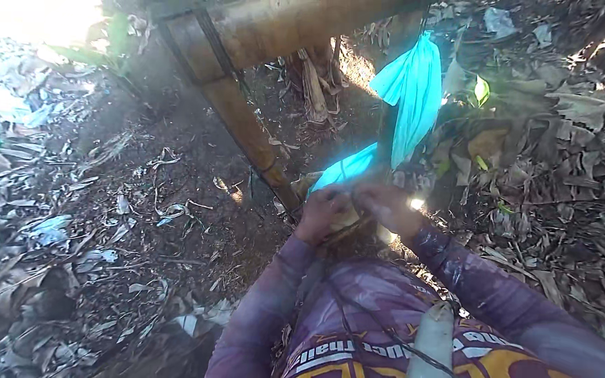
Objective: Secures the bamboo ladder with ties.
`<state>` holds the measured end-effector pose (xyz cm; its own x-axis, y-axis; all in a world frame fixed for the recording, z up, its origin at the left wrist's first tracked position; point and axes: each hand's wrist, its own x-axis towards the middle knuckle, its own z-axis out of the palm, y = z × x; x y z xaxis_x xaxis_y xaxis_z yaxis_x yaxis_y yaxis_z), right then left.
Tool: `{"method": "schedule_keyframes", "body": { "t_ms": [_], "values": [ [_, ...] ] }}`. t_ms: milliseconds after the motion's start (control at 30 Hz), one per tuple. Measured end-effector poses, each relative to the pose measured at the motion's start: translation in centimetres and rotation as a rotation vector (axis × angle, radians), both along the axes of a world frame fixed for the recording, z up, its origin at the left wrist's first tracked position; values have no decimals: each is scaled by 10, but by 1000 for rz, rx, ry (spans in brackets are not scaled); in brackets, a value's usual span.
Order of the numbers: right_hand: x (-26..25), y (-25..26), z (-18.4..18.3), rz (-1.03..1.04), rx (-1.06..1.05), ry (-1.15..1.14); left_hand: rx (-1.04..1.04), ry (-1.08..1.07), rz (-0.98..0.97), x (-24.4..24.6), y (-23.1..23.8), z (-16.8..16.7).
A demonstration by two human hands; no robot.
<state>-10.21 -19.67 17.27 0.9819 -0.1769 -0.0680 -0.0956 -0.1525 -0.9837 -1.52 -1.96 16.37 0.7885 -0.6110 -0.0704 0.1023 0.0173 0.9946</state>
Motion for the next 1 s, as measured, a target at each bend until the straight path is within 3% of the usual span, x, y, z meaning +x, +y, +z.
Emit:
{"method": "schedule_keyframes", "body": {
  "t_ms": [533, 700, 833, 900, 1000],
  "values": [
    [1, -13, -13, 66, 126, -64, -49, 39, 24, -8, -14, -3],
    [1, -15, -6, 57, 95, -83, -16, -49, 22, -9, -19, -3],
    [2, -14, -9, 20, -7, -128, 175, -239, 69, -10, -26, -6],
    [0, -15, -12, 16, 74, -170, 235, -253, 136, -10, -26, -12],
    [-3, -31, -21, 13, 438, -196, -57, -91, 186, -8, -16, -25]
  ]
}}
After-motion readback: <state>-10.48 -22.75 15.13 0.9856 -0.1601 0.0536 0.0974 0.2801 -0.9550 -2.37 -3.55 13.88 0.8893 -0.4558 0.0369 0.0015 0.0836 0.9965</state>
